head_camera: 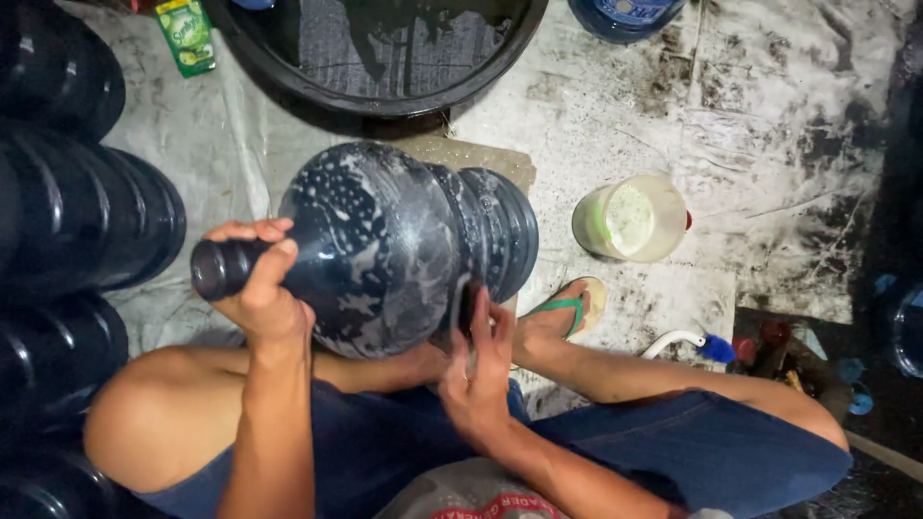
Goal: The person cleans the exterior of a large plastic water jug using a small sponge and a soapy solution from a container, scrubbing different parts of the jug by hand before rinsing it in a large basin.
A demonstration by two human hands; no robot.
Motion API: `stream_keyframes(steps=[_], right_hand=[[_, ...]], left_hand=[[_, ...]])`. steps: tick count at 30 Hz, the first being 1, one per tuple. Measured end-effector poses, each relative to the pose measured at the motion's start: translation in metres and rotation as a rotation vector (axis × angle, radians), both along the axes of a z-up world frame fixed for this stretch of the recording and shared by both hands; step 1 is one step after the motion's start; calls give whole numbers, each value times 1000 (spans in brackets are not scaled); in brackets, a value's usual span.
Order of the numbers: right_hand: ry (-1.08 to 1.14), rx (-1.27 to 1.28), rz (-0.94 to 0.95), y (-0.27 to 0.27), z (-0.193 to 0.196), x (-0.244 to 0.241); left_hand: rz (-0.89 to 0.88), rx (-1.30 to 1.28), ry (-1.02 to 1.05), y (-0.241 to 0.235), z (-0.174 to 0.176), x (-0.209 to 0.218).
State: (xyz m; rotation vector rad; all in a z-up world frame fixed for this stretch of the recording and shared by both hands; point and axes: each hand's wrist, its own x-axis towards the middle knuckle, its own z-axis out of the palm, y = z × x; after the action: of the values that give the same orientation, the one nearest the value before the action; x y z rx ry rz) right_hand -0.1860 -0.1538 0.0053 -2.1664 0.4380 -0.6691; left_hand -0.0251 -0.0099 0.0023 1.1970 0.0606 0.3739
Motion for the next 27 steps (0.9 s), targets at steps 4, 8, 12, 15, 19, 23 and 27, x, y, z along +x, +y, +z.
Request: stream_keyframes(steps=[4, 8, 12, 15, 19, 23, 27], right_hand=[[-81, 42, -78, -20, -11, 2], [-178, 103, -9, -62, -27, 45], [-50, 152, 4, -28, 3, 13], [16, 127, 20, -21, -16, -12], [-195, -13, -57, -77, -71, 37], [-43, 251, 27, -92, -74, 52], [-19, 128, -9, -35, -21, -1]], left_hand=[[0, 81, -43, -15, 11, -22], [-37, 68, -105, -25, 22, -27], [70, 104, -13, -25, 35, -21], [96, 68, 19, -12, 15, -17], [22, 21, -79, -11, 4, -23], [-18, 39, -72, -5, 6, -28], [25, 19, -31, 4, 1, -28]])
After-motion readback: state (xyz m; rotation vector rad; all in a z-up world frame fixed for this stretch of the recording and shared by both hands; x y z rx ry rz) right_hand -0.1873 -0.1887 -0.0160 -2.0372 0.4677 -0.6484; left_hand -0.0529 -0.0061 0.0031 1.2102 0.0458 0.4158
